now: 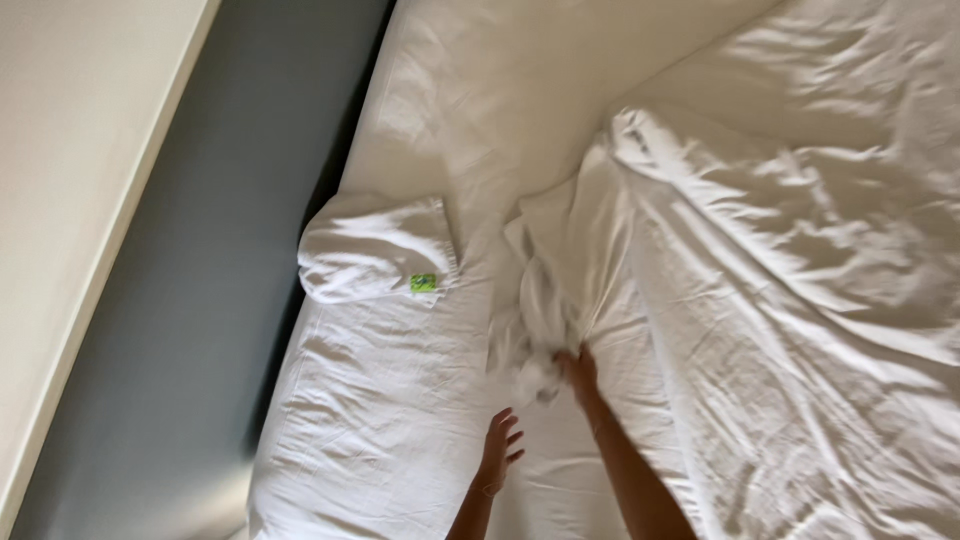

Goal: The person folds two white towels by hand on a bed and places one on a shelf.

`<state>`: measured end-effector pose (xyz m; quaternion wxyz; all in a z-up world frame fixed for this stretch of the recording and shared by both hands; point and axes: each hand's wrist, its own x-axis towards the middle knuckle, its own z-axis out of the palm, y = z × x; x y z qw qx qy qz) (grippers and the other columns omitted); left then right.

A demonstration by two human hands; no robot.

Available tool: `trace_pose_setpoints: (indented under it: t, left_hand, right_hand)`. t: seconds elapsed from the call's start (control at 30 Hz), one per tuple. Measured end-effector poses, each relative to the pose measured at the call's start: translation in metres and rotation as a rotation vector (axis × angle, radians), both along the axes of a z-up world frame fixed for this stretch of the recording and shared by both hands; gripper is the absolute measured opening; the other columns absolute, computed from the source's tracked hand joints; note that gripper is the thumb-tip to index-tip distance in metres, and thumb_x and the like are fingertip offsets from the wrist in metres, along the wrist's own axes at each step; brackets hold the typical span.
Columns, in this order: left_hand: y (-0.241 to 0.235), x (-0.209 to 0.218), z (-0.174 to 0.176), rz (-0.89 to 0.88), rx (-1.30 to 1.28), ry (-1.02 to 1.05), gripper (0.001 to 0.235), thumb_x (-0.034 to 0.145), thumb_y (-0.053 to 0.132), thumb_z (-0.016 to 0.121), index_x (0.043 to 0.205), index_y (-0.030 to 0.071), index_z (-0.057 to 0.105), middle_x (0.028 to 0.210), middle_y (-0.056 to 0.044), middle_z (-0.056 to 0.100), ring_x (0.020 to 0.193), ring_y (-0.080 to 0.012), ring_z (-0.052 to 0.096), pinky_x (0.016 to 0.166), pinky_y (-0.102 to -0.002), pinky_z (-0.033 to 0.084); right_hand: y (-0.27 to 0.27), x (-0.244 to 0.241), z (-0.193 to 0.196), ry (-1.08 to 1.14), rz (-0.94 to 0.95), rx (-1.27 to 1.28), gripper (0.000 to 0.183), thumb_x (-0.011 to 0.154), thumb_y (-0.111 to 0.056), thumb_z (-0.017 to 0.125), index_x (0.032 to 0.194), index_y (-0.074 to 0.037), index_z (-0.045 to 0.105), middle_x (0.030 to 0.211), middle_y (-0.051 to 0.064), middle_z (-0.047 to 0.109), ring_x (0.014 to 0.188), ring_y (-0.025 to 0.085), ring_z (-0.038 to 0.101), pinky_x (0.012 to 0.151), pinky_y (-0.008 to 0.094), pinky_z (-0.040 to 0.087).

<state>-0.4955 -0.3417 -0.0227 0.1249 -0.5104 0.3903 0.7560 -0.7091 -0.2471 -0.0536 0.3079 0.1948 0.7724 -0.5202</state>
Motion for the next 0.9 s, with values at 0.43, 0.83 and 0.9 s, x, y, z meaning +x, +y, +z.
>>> trace_pose_setpoints:
  t: [0.43,0.83,0.9]
  left_hand:
    - [0.103,-0.003,0.191,-0.118,0.356,-0.033,0.046,0.080,0.029,0.077,0.119,0.005,0.071,0.104,-0.015,0.069,0.094,-0.0327,0.062,0.083,-0.045,0.049]
    - [0.327,0.080,0.279,-0.272,0.117,0.382,0.046,0.067,0.002,0.074,0.113,-0.004,0.072,0.100,-0.025,0.076,0.089,-0.0424,0.071,0.077,-0.054,0.059]
    - [0.380,0.099,0.285,-0.355,0.085,0.357,0.058,0.067,0.007,0.074,0.124,0.000,0.067,0.109,-0.022,0.074,0.098,-0.0396,0.068,0.085,-0.051,0.056]
  right_hand:
    - [0.187,0.225,0.198,-0.326,-0.425,-0.532,0.081,0.056,0.027,0.067,0.136,0.012,0.068,0.113,0.030,0.075,0.102,0.045,0.070,0.085,0.043,0.052]
    - [0.418,0.330,0.312,0.020,-0.431,-0.674,0.100,0.074,-0.020,0.078,0.158,-0.038,0.027,0.144,0.015,0.054,0.126,0.032,0.060,0.092,0.046,0.055]
    - [0.462,0.355,0.324,0.110,-0.411,-0.674,0.103,0.075,-0.025,0.079,0.159,-0.037,0.022,0.151,0.013,0.048,0.132,0.030,0.054,0.101,0.044,0.052]
